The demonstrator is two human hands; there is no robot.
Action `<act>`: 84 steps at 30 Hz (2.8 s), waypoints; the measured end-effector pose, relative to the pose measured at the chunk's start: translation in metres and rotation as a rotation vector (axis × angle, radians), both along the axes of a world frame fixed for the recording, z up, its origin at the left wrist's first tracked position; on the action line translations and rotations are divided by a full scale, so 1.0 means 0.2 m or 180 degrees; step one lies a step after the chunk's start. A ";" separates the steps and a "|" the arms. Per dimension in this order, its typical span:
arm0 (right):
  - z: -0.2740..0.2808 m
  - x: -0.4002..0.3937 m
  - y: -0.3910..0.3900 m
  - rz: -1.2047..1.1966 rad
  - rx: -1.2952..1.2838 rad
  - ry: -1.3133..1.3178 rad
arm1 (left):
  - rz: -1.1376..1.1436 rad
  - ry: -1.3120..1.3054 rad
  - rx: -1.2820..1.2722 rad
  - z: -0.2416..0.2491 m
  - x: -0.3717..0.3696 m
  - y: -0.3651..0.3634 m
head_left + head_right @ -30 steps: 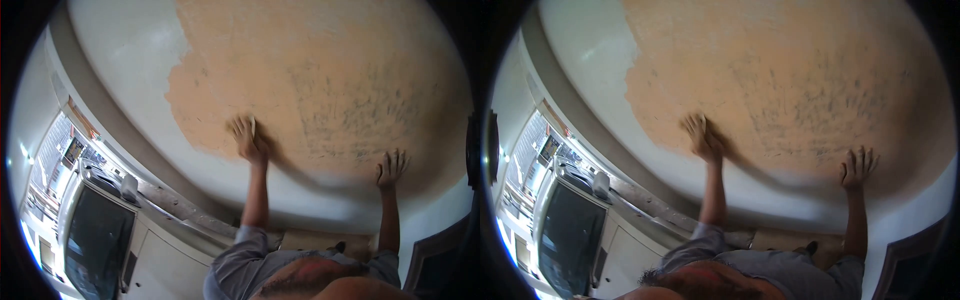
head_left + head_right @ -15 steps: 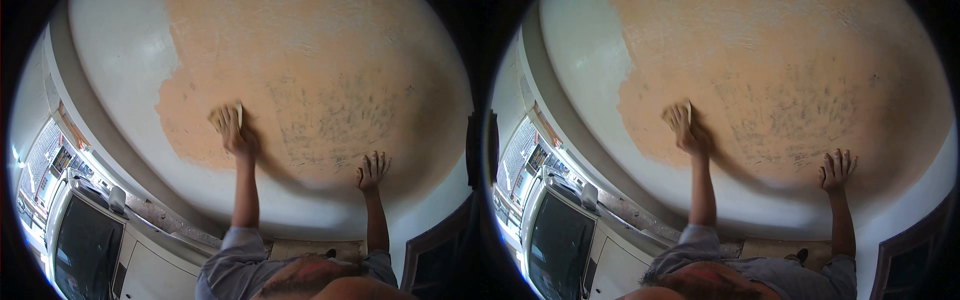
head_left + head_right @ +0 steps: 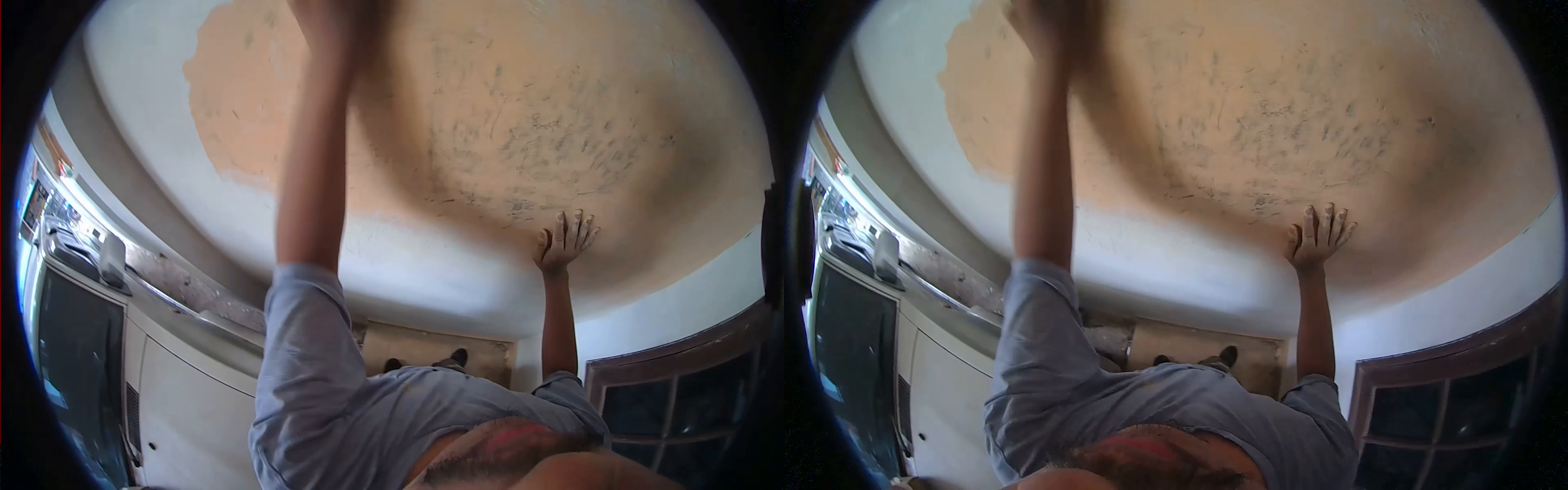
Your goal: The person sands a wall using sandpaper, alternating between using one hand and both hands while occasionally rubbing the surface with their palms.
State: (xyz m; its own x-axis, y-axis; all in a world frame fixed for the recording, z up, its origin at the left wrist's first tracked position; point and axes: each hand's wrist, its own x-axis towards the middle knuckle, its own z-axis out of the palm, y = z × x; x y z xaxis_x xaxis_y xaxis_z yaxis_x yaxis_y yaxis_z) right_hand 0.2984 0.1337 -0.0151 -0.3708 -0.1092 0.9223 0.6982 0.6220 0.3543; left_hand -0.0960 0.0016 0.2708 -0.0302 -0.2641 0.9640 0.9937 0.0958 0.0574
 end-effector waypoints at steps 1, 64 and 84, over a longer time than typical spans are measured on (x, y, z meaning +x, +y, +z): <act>0.00 0.00 0.00 -0.0004 -0.0059 0.0031 | -0.0071 -0.0207 -0.0205 -0.38 0.03 0.02; 0.04 -0.94 -0.44 0.0597 -0.0356 -0.0797 | -0.0152 -0.0735 -0.0914 -1.31 0.11 -0.14; 0.57 -1.01 -0.49 0.0516 0.0763 -0.0333 | 0.0054 -0.0408 -0.1058 -1.31 0.11 -0.12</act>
